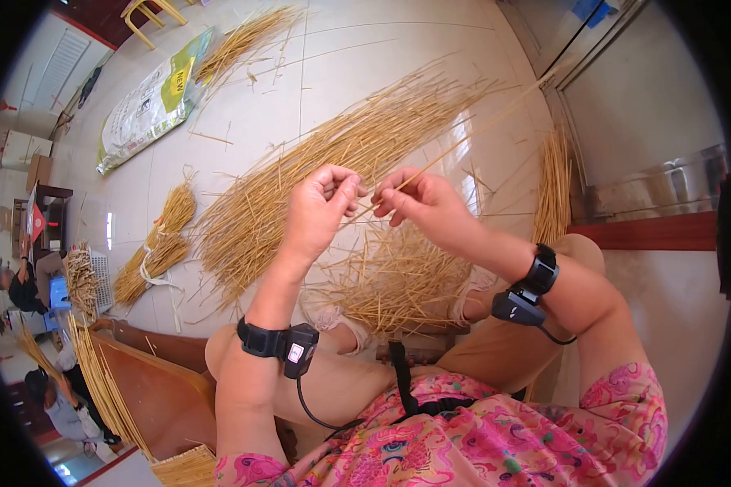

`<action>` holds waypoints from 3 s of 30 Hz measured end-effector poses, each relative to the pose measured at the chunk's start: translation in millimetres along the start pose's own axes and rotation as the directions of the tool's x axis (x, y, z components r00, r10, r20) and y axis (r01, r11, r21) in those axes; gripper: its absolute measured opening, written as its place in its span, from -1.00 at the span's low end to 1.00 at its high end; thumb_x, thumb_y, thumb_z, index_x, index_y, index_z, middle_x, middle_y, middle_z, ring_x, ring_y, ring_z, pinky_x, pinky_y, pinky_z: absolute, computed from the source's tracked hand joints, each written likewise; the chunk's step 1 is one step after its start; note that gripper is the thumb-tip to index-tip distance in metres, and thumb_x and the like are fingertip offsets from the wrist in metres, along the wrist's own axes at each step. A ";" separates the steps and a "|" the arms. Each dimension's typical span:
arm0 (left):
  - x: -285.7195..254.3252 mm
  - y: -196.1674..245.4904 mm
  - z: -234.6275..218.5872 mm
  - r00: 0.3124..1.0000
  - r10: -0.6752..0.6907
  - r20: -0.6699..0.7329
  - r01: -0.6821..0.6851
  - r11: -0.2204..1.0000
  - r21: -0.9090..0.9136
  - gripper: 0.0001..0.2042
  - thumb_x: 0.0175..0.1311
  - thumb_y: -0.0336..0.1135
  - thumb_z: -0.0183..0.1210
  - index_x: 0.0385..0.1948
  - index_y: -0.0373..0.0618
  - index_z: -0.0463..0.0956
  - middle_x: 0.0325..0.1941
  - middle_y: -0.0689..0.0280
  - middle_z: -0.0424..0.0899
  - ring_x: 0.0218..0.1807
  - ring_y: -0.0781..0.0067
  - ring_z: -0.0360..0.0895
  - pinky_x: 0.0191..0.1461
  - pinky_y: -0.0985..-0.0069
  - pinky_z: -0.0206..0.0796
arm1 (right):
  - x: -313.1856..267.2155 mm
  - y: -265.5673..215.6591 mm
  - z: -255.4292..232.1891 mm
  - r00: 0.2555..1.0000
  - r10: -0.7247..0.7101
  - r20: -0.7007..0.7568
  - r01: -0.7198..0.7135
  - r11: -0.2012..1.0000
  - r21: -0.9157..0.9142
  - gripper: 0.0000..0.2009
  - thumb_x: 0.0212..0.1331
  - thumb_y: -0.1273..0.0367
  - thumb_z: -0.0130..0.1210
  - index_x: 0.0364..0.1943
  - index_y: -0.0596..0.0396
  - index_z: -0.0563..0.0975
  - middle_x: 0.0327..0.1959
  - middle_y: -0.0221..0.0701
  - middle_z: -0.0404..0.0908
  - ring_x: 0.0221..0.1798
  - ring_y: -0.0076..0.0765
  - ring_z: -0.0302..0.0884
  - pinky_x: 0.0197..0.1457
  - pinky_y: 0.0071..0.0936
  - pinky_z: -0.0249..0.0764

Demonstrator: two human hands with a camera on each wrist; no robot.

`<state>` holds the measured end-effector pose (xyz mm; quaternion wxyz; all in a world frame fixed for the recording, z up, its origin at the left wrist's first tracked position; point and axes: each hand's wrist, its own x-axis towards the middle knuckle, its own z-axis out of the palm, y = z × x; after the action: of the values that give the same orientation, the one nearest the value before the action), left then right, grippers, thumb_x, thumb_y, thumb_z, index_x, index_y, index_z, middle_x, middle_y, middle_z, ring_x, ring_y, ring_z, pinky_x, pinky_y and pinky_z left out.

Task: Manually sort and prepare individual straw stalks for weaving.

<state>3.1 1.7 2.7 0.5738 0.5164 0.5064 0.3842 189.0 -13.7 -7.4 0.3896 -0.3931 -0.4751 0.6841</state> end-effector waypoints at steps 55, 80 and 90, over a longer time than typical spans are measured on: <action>-22.6 -10.5 2.1 0.862 0.362 0.355 -0.507 0.614 0.605 -0.77 0.02 -0.42 0.25 -0.25 -0.15 0.50 -0.45 0.34 0.50 -0.50 0.48 0.38 -0.37 0.58 0.29 | 10.7 -16.9 -26.9 0.918 -0.153 -0.366 0.132 0.988 -0.082 -0.87 0.29 0.40 -0.07 -0.28 0.20 0.38 -0.39 -0.35 0.57 -0.35 -0.54 0.57 -0.37 -0.63 0.47; -9.6 -19.2 10.1 0.991 0.107 0.083 -0.130 0.925 0.356 -0.93 0.08 -0.52 0.12 -0.40 -0.28 0.52 -0.57 0.41 0.56 -0.58 0.77 0.42 -0.51 0.76 0.30 | 1.7 -1.7 -6.3 0.988 0.027 -0.150 -0.050 0.987 -0.153 -0.85 0.26 0.42 -0.02 -0.31 0.28 0.42 -0.40 -0.33 0.56 -0.38 -0.52 0.57 -0.41 -0.61 0.50; -15.9 -12.5 15.3 0.995 0.044 0.091 -0.072 0.943 0.324 -0.97 0.06 -0.55 0.11 -0.46 -0.28 0.51 -0.60 0.42 0.54 -0.60 0.73 0.49 -0.57 0.73 0.33 | -2.0 2.4 -1.7 0.995 0.022 -0.101 -0.041 0.981 -0.187 -0.88 0.24 0.46 0.00 -0.31 0.30 0.44 -0.46 -0.35 0.56 -0.41 -0.55 0.56 -0.44 -0.63 0.50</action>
<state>14.0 -18.9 -7.3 0.4892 0.6346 0.5235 0.2898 190.9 -15.5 -9.8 0.3626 -0.4690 -0.5119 0.6217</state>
